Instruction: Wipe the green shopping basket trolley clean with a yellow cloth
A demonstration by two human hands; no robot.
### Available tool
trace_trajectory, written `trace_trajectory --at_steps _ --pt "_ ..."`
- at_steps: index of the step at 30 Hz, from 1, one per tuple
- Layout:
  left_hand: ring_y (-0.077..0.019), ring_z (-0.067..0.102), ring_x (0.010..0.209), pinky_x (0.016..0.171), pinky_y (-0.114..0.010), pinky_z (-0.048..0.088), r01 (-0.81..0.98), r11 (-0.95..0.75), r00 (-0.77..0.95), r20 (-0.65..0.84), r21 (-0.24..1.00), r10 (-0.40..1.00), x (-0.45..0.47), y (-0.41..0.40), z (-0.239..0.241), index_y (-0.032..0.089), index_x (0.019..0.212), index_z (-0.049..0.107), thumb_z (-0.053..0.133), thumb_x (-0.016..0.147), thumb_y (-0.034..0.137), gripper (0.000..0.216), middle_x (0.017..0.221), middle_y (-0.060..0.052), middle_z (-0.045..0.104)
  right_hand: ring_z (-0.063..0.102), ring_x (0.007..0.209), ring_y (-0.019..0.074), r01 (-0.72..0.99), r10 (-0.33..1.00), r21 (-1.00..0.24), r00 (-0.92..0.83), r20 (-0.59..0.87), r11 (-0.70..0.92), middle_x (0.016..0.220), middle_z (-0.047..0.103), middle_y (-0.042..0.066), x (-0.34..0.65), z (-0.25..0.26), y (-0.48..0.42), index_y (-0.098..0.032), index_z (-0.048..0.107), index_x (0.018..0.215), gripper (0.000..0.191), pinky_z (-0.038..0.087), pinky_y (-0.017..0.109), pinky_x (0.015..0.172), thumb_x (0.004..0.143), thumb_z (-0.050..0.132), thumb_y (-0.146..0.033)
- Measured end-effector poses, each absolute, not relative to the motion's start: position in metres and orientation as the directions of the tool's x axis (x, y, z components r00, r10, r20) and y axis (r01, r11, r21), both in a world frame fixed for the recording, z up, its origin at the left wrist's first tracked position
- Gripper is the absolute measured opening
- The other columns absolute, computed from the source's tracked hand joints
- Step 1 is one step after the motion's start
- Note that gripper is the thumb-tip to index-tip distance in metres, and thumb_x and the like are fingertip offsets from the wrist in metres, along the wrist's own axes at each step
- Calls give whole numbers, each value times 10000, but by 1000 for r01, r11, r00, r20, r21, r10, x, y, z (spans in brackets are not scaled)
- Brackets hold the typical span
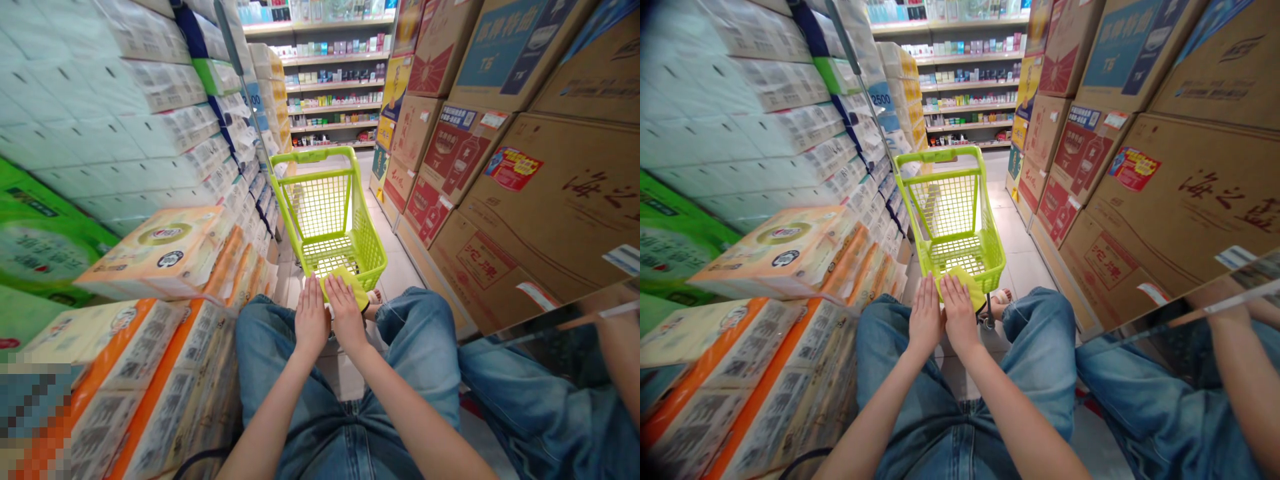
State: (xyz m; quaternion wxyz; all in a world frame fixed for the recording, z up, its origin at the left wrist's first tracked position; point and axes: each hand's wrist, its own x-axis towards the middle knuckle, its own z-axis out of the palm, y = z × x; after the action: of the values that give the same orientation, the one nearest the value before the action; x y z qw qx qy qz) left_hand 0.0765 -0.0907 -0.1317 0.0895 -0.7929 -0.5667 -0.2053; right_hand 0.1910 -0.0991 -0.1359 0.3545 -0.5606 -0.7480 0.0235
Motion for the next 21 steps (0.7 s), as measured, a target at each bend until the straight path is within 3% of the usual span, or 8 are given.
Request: trace_trajectory --at_steps 6,13,17,21 --pt "-247 160 1539 1230 -446 256 926 -364 289 437 97 852 74 -89 -133 83 1589 60 462 862 127 832 1649 -162 209 260 1513 180 834 826 -334 -230 514 440 1595 387 55 231 -139 -97 -211 279 1570 837 299 457 1228 774 361 34" --pt "-244 177 1536 1226 -443 269 914 -380 288 435 140 853 76 -90 -131 88 1589 63 481 846 113 854 1646 -160 226 296 1501 213 897 844 -380 13 536 227 1575 420 89 303 -138 -91 -220 310 1560 852 286 496 1225 753 383 39" --pt "-247 156 1540 1235 -432 252 919 -364 274 419 151 865 79 -92 -129 71 1585 86 494 844 124 848 1653 -164 201 272 1510 216 881 851 -424 50 523 209 1586 404 78 278 -136 -90 -222 277 1571 901 269 513 1231 722 390 55" --pt "-254 133 1543 1236 -445 253 926 -350 266 417 140 869 80 -92 -131 50 1580 87 498 853 132 839 1647 -184 206 259 1515 203 849 863 -430 -59 502 308 1592 390 74 219 -134 -94 -184 291 1566 859 260 492 1240 742 370 44"
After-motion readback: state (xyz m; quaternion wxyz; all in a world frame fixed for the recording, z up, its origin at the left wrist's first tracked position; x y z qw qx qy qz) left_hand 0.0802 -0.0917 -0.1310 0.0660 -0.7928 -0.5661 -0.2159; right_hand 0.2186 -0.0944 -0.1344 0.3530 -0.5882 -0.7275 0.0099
